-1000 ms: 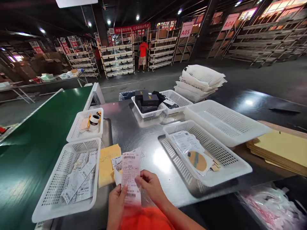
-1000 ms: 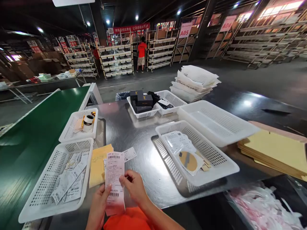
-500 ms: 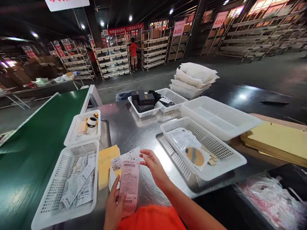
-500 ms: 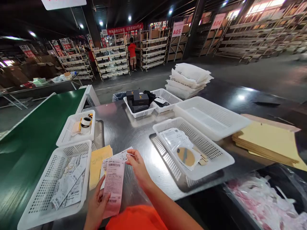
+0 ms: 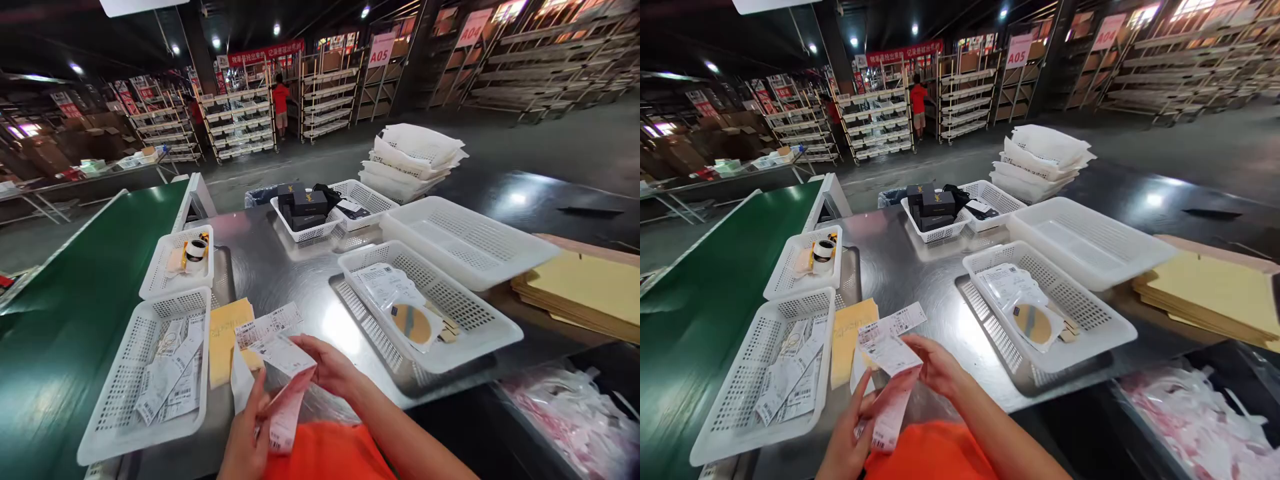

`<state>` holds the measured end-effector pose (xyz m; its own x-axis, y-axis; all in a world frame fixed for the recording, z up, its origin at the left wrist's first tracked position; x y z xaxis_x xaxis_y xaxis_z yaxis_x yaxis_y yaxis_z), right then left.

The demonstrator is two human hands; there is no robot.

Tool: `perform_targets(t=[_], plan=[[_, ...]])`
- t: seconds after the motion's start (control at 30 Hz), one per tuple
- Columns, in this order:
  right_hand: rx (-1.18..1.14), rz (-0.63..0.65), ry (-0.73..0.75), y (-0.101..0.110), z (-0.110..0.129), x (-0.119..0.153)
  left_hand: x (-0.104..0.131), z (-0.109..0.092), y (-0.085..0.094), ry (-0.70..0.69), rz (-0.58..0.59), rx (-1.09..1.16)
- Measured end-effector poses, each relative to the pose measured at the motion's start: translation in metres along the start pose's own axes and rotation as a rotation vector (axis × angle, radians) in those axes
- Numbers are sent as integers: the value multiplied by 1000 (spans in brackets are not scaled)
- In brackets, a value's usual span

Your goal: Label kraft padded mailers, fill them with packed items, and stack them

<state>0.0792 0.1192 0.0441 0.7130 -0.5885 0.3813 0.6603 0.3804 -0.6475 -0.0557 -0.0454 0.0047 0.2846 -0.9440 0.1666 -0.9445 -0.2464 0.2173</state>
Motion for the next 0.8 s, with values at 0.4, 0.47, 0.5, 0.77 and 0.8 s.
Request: perform_targets(t=[0.4, 0.47, 0.5, 0.77, 0.8], plan=[[237, -115, 481, -40, 31, 19, -25, -39, 13, 118, -164, 188], [249, -96, 457, -44, 28, 20, -30, -55, 12, 116, -174, 273], [252, -85, 449, -45, 26, 19, -32, -61, 12, 124, -192, 288], [284, -91, 456, -40, 24, 20, -33, -60, 17, 211, -297, 354], [283, -90, 452, -40, 23, 20, -32, -59, 18, 217, -313, 368]])
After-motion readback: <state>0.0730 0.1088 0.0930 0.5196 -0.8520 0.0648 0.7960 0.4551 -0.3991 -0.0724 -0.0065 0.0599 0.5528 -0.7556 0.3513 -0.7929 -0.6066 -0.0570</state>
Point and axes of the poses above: each hand's wrist, its own x-axis away from the middle knuckle, its own y-axis out of the back of the hand, z = x × y, the point moved 3 cm from there along -x, towards the middle knuckle, and after that the axes turned 5 degrees about y, right-handed, at the moved point
